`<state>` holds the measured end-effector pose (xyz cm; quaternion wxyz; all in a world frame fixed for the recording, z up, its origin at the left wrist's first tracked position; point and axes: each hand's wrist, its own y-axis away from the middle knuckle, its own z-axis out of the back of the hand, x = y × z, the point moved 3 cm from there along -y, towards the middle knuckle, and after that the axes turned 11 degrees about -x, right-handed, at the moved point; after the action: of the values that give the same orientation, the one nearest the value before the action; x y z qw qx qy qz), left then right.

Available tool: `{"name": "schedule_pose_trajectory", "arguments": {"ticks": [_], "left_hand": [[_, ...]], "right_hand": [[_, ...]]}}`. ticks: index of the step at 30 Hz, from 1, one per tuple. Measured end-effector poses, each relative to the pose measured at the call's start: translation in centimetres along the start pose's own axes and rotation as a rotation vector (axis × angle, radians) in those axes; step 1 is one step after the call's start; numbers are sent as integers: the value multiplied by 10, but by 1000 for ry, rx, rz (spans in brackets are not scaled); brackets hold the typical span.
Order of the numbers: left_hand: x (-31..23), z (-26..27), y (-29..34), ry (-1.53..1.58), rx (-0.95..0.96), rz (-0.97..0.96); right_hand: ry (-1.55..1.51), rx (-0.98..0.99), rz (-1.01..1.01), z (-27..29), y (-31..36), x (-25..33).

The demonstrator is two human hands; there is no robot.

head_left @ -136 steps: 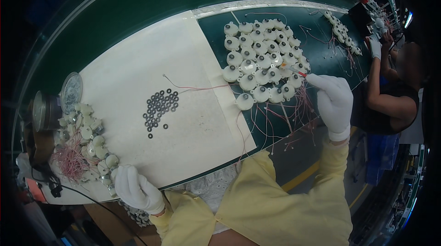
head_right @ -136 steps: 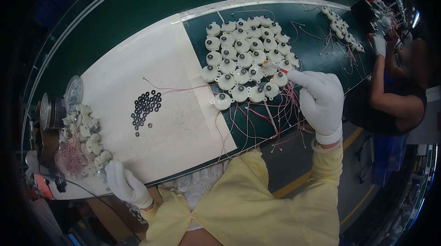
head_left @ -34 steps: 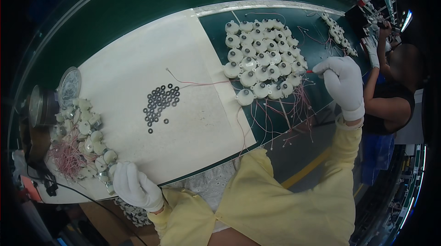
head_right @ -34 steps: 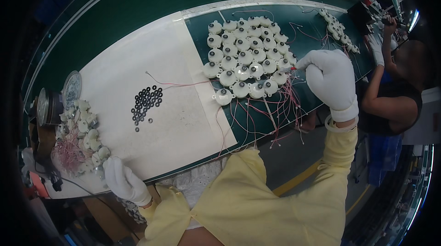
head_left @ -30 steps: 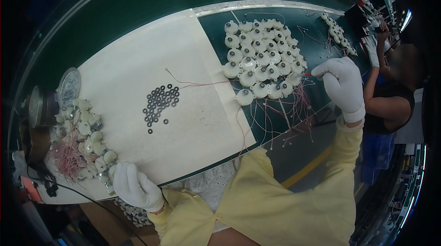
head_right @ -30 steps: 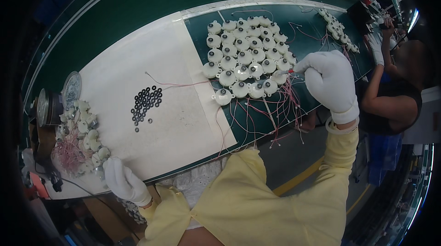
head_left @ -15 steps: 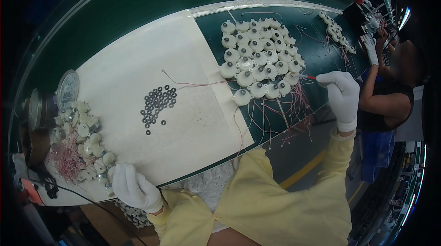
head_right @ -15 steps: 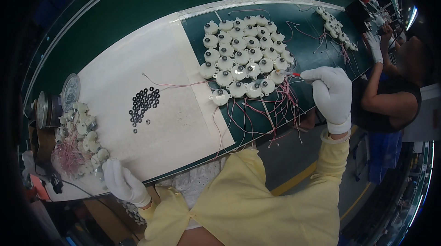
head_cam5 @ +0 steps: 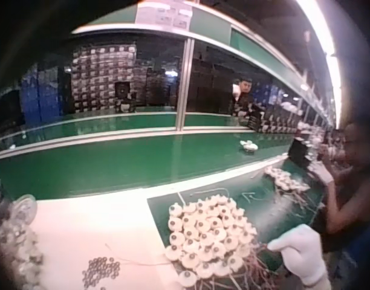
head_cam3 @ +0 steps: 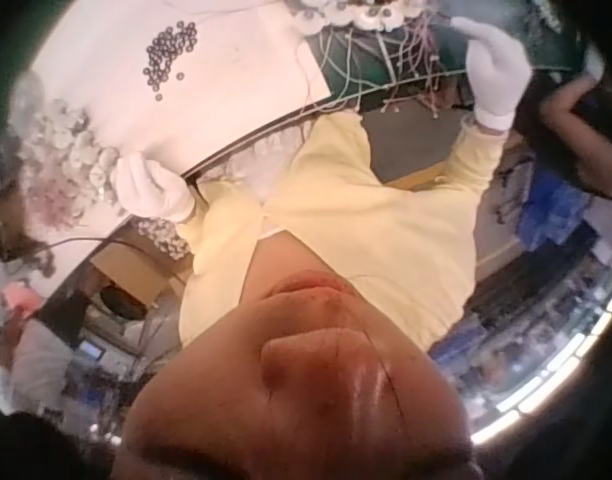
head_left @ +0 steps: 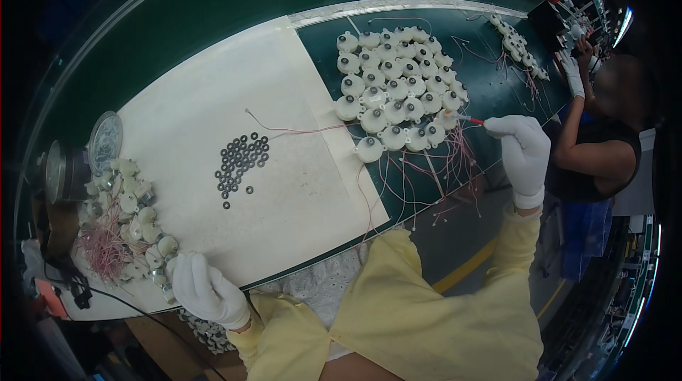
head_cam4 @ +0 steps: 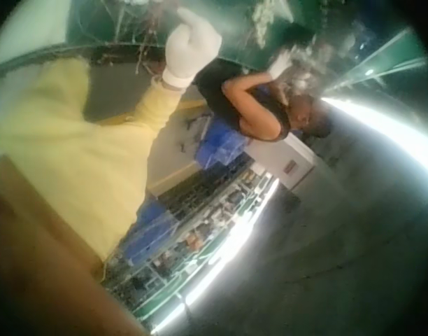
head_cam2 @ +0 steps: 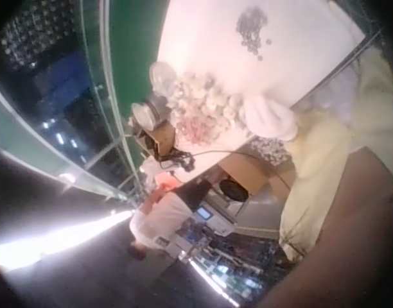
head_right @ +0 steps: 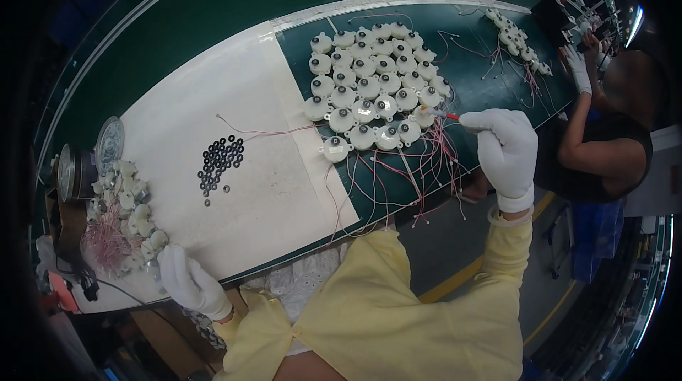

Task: The person applies a white substance to the center of small white cylindrical components using a brush. They handle the components one by one, dipping the brush into a container of the substance and carefully applying it to each unit on a green workbench. The person also moves a cardboard box and organizes the components on the table.

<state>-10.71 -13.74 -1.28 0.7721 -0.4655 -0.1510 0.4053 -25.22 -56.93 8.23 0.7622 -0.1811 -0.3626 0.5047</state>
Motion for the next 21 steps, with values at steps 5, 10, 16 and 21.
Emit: {"name": "schedule_pose_trajectory", "arguments": {"ticks": [5, 10, 16, 21], "left_hand": [[0, 1, 0, 1, 6, 11], [1, 1, 1, -5, 9, 8], [-1, 1, 0, -15, 9, 6], [0, 1, 2, 9, 26, 24]], "right_hand": [[36, 3, 32, 4, 5, -1], [3, -13, 8, 8, 7, 1], [-138, -107, -105, 4, 4, -13], [-284, -130, -302, -5, 9, -33]]}}
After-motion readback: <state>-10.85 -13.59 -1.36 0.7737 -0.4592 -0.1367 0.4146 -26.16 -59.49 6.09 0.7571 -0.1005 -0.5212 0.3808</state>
